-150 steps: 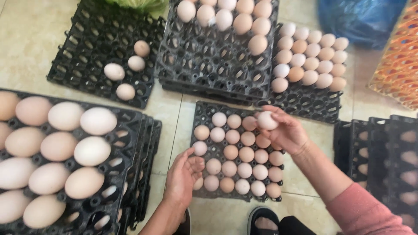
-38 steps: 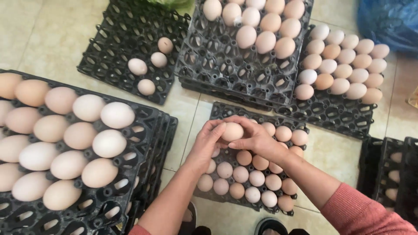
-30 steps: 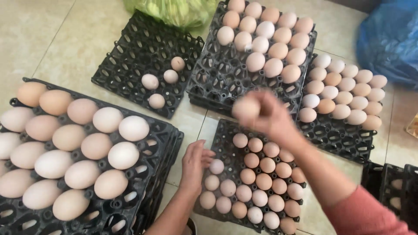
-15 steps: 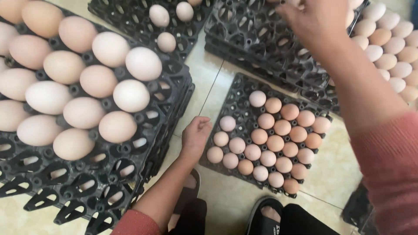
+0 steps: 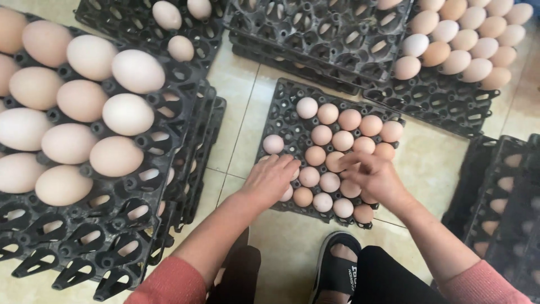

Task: Sorting and packing eggs into plastic trays

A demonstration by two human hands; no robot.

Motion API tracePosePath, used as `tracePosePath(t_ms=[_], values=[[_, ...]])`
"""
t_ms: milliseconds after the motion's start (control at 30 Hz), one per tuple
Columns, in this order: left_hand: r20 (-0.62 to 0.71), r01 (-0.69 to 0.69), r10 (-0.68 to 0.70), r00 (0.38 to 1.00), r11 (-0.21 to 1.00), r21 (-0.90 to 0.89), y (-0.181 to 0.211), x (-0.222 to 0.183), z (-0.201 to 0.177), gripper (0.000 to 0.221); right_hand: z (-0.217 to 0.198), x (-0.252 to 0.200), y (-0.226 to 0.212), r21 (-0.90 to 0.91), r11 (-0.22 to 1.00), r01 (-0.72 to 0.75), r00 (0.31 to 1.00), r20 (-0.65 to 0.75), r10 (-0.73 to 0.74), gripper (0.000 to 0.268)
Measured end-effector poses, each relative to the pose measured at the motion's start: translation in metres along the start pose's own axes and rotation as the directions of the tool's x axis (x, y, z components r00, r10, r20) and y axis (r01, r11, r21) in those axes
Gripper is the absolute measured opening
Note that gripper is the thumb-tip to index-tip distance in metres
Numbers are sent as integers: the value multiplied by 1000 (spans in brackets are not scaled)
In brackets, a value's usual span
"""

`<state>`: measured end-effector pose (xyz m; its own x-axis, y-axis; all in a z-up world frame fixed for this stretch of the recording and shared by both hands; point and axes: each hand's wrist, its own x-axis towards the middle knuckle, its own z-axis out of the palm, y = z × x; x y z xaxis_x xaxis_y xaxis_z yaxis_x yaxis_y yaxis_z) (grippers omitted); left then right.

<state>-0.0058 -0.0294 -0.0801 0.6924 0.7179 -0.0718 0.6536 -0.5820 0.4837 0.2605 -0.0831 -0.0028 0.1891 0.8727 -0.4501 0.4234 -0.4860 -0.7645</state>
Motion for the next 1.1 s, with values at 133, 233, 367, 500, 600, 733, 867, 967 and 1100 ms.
tracePosePath(t_ms=[133, 233, 367, 500, 600, 733, 867, 967, 1100], values=[[362, -86, 64, 930, 995, 43, 3, 27, -15, 38, 26, -10, -1, -497, 833, 243, 967, 193, -167, 48], [504, -47, 36, 863, 999, 8, 11, 38, -48, 39, 51, -8, 10, -716, 531, 453, 883, 280, -376, 42], [556, 384, -166, 814, 872, -302, 18, 35, -112, 50, 71, 2, 27, -788, 315, 529, 786, 313, -534, 43], [414, 475, -240, 878, 332, -815, -8, 13, -85, 55, 75, 15, 33, -792, 259, 553, 751, 340, -565, 38], [473, 467, -261, 842, -88, -880, 2, 8, -105, 53, 68, 16, 26, -766, 236, 598, 714, 376, -590, 34], [465, 363, -205, 862, -393, -845, -5, 8, -91, 57, 38, 11, -2, -391, 879, 272, 949, 261, -177, 63], [414, 278, -216, 885, -468, -839, -10, 15, -72, 49, 33, 7, 6, 722, 664, -194, 934, 342, -99, 61], [412, 283, -254, 875, -421, -862, 0, 25, -75, 37, 24, 0, -28, 809, 539, -233, 937, 336, -99, 66], [433, 302, -282, 856, -406, -862, 6, 32, -78, 26, 23, 5, -11, 834, 482, -268, 923, 365, -120, 65]])
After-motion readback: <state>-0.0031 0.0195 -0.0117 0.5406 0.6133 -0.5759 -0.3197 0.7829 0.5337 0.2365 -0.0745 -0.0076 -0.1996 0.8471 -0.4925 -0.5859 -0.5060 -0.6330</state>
